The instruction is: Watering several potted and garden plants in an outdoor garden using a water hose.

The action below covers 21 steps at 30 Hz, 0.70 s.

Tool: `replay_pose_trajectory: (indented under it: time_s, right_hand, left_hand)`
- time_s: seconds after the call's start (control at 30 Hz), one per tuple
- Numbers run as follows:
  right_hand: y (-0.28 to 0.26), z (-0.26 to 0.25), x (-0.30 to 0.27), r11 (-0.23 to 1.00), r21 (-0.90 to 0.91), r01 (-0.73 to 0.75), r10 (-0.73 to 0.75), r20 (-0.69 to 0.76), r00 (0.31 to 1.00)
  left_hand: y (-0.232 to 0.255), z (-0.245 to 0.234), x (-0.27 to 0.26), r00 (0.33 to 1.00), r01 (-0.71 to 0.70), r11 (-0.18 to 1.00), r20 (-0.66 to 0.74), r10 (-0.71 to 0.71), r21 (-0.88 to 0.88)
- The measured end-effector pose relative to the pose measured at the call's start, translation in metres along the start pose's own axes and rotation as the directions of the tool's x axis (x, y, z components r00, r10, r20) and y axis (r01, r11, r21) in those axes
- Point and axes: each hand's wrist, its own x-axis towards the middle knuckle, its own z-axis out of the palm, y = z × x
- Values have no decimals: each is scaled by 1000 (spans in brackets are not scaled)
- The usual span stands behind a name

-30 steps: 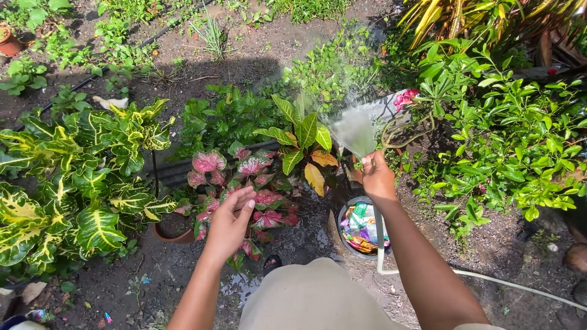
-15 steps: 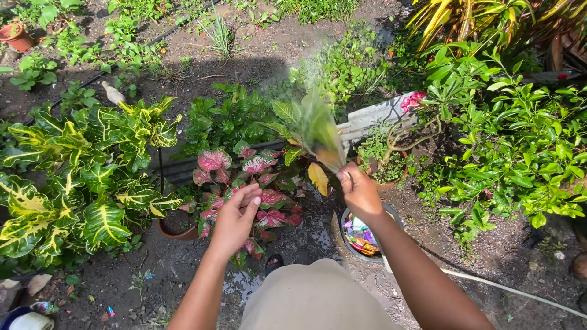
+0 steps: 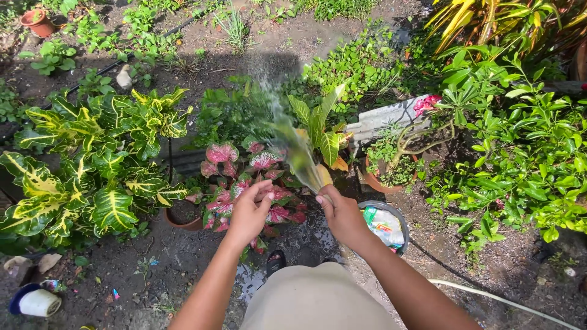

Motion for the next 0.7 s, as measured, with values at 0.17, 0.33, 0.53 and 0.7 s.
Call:
replay_pose_trajectory:
  time_s: [0.17, 0.33, 0.53, 0.7]
  right_hand:
    - [-1, 5, -1, 999, 20, 36, -37, 46, 998]
    - [8, 9, 15, 999, 32, 24, -26, 64, 998]
    - [78, 43, 61, 998, 38, -42, 43, -23, 999]
    - [73, 52, 80, 967, -41, -250, 251, 39, 967]
  left_hand:
    - [-1, 20, 0, 1000, -19, 999, -25, 18, -34]
    - [-5, 45, -1, 995, -26, 997, -99, 18, -71]
    - [-4, 52, -6, 960, 24, 994, -274, -53, -109]
    - [-8, 21, -31, 944, 44, 993, -321, -79, -114]
